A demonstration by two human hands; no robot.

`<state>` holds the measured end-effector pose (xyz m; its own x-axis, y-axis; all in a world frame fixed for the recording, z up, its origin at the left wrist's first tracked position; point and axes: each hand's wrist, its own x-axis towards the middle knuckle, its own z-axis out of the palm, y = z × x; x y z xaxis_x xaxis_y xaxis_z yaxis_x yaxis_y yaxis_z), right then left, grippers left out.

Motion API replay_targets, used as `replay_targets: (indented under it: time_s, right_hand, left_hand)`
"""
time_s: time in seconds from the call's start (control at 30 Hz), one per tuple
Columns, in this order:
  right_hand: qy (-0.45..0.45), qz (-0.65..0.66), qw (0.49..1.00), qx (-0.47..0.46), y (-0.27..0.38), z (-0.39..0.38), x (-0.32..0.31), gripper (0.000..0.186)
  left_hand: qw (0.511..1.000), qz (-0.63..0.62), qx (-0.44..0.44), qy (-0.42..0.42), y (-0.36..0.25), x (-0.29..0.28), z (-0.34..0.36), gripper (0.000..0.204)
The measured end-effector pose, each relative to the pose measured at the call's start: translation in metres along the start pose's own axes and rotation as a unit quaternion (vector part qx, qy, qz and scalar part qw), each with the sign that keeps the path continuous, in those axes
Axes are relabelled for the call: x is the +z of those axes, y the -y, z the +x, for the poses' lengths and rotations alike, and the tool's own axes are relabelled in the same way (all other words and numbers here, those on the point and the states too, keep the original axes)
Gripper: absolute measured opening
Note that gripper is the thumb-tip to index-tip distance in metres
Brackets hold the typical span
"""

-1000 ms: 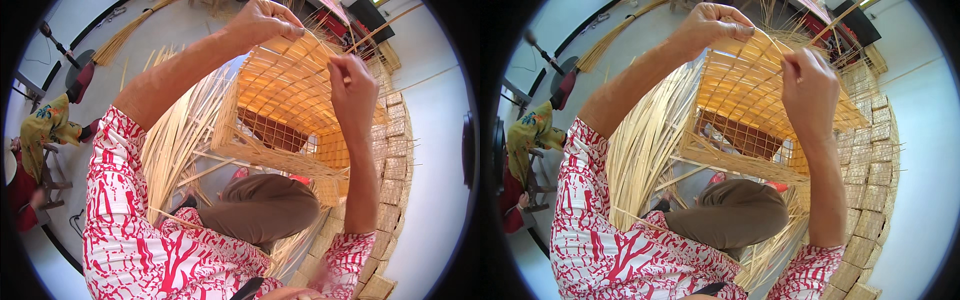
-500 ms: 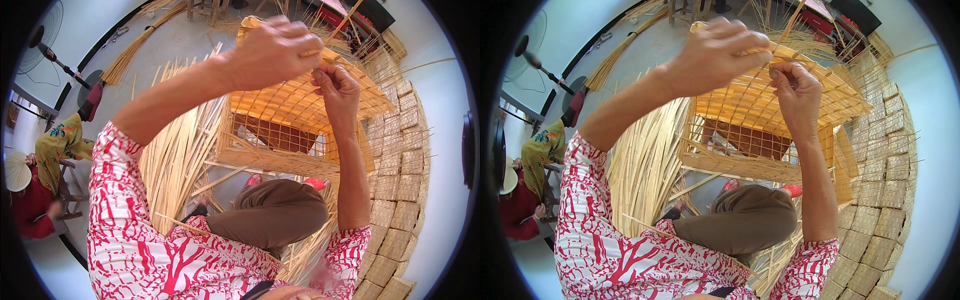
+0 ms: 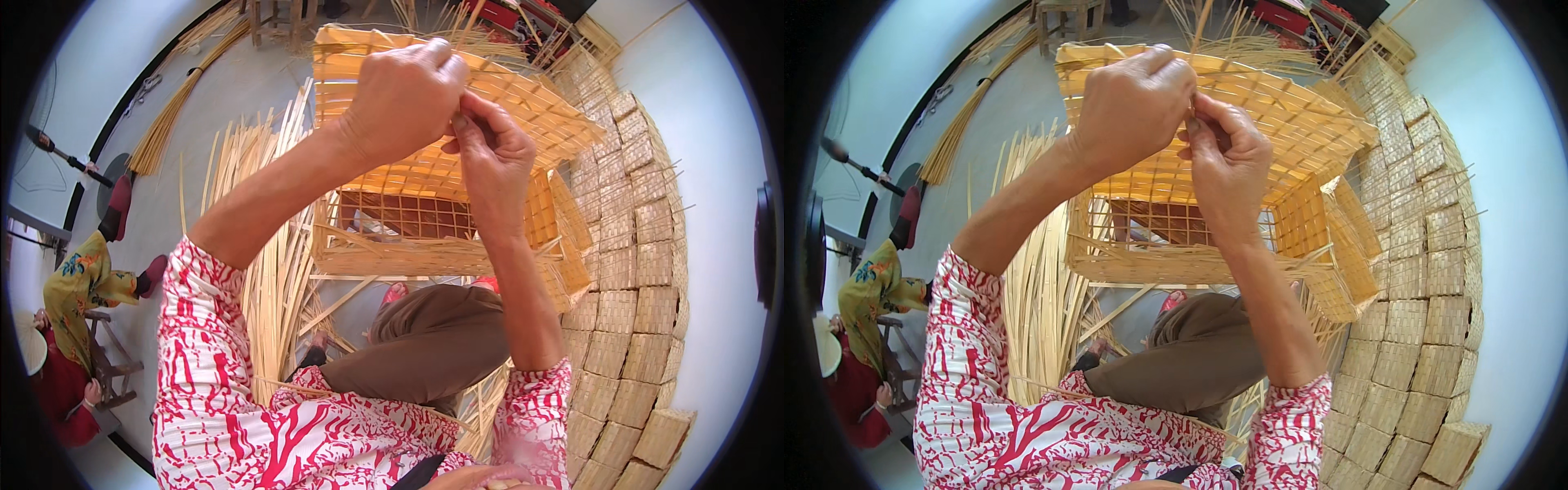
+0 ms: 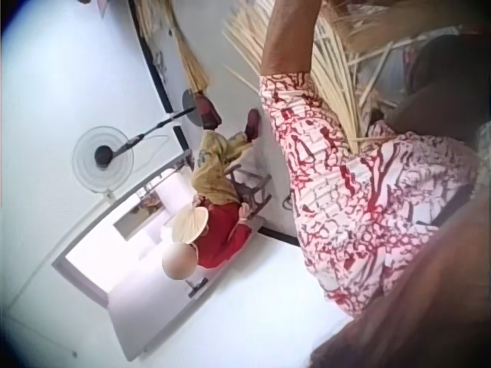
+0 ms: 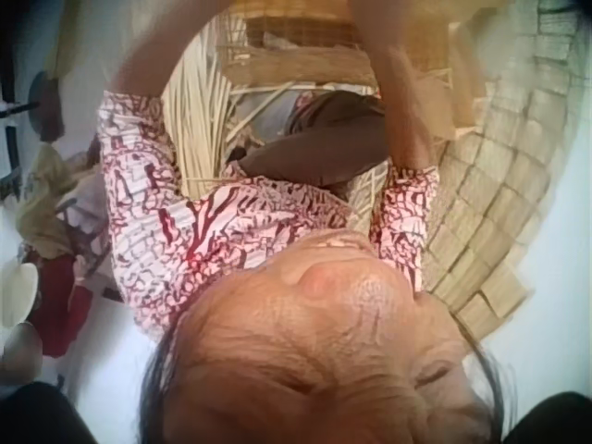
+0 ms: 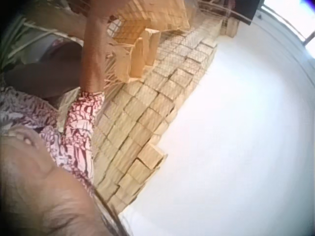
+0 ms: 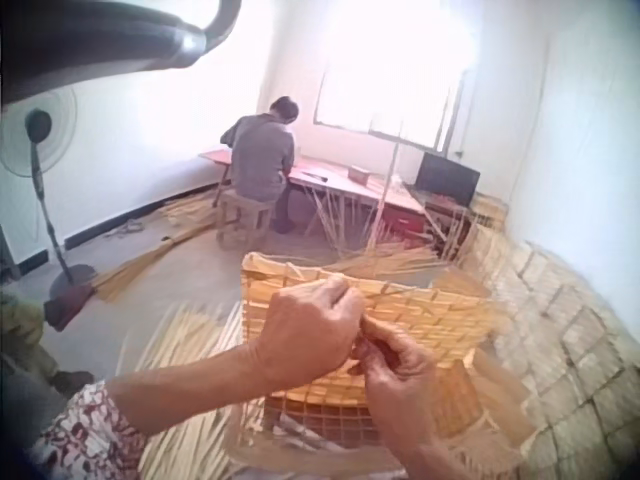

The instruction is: The person weaves a rectangular basket by hand, interlacing thin bamboo strips through a pre-formed frame. They repeatedly insert and pull strips, then tap the woven surface to tighten the weave.

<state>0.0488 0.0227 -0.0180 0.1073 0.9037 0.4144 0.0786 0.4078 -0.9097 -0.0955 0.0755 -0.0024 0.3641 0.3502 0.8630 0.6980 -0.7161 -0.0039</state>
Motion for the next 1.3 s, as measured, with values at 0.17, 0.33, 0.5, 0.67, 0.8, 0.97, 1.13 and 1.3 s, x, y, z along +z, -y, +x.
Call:
replay_targets:
  time_s: [0.17, 0.33, 0.5, 0.67, 0.8, 0.97, 1.13, 1.3]
  right_hand:
    - [-0.06, 0.01, 0.994, -0.093, -0.008, 0.001, 0.017, 0.019]
    - [0.032, -0.143, 0.977, -0.156, 0.0, 0.008, -0.026, 0.018]
    - [0.149, -0.091, 0.981, -0.09, 0.017, 0.013, -0.04, 0.018]
    - [0.325, -0.012, 0.935, 0.139, 0.015, -0.026, -0.023, 0.018]
    - [0.319, -0.219, 0.916, -0.104, 0.046, -0.041, -0.02, 0.027]
    - [0.038, -0.479, 0.776, -0.408, 0.023, 0.07, -0.05, 0.042]
    - [0.119, -0.442, 0.872, -0.175, 0.013, 0.086, -0.048, 0.042]
    - [0.101, -0.463, 0.861, -0.187, 0.008, 0.082, -0.046, 0.044]
  left_hand:
    - [0.995, -0.08, -0.055, -0.022, -0.013, -0.011, -0.004, 0.011]
    - [0.985, -0.168, 0.031, 0.036, 0.015, -0.027, 0.0, 0.009]
    - [0.947, -0.297, -0.003, 0.12, 0.023, -0.042, 0.001, 0.003]
    - [0.907, -0.401, -0.131, 0.007, 0.027, -0.042, 0.003, 0.005]
    - [0.936, -0.346, -0.061, 0.039, 0.027, -0.043, -0.001, 0.007]
    - [0.958, -0.279, 0.056, 0.038, 0.034, -0.039, -0.001, 0.009]
    - [0.984, -0.161, 0.049, 0.067, 0.049, -0.039, 0.001, 0.013]
    - [0.992, -0.096, 0.025, 0.074, 0.039, -0.038, 0.001, 0.012]
